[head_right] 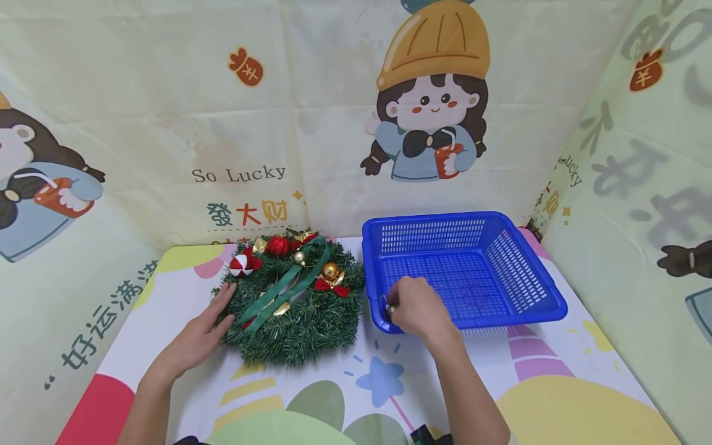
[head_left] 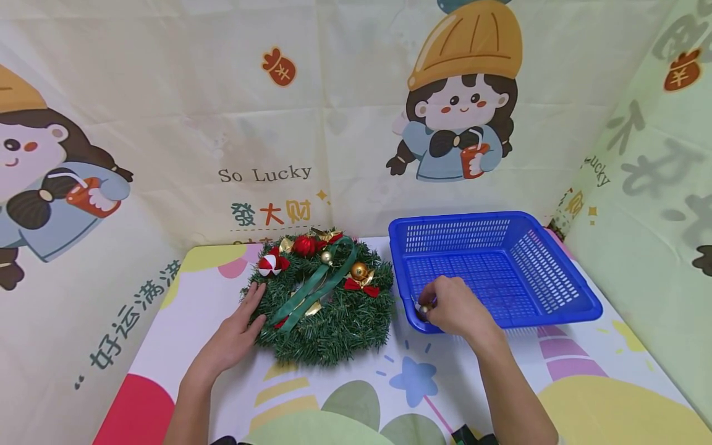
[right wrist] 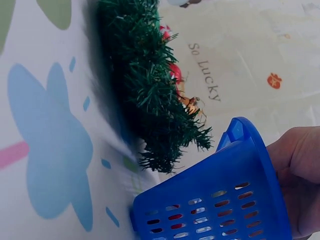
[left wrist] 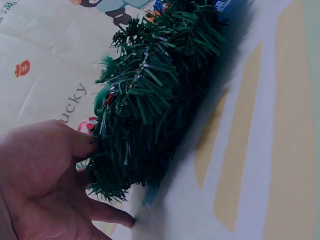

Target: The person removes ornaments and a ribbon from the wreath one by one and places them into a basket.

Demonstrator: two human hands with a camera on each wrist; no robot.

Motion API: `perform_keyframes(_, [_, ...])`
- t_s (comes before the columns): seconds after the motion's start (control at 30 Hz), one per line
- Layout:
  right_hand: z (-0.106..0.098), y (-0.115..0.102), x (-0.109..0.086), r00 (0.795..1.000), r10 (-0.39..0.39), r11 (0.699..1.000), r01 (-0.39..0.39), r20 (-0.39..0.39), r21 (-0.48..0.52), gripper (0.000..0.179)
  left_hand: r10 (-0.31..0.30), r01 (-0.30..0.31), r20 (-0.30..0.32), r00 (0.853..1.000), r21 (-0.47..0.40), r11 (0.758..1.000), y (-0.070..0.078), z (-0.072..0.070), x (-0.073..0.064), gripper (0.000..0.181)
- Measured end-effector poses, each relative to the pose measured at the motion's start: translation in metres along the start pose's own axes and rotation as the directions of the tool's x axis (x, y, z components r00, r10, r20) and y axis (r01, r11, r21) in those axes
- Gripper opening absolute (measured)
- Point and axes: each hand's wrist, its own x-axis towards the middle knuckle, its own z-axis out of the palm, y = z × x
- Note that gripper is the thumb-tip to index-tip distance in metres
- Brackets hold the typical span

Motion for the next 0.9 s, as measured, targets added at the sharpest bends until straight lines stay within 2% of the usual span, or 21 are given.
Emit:
perform_keyframes(0.43, [0.0029, 0.0046, 0.0063, 1.0, -0.024, 0.999, 0.025, 0.009, -0.026, 0.017, 0.005, -0.005, -0.003, 1.0, 0.0, 1.0, 0.0005, -0.0008, -0.0001, 0.067])
perform_keyframes(0.9, [0.003, 0.0028, 0.006, 1.0, -0.005, 1.0, 0.005, 0.011, -0.029, 0.017, 0.006, -0.006, -0.005, 1.0, 0.004, 1.0, -0.0009, 0.0006, 0.0003, 0.067])
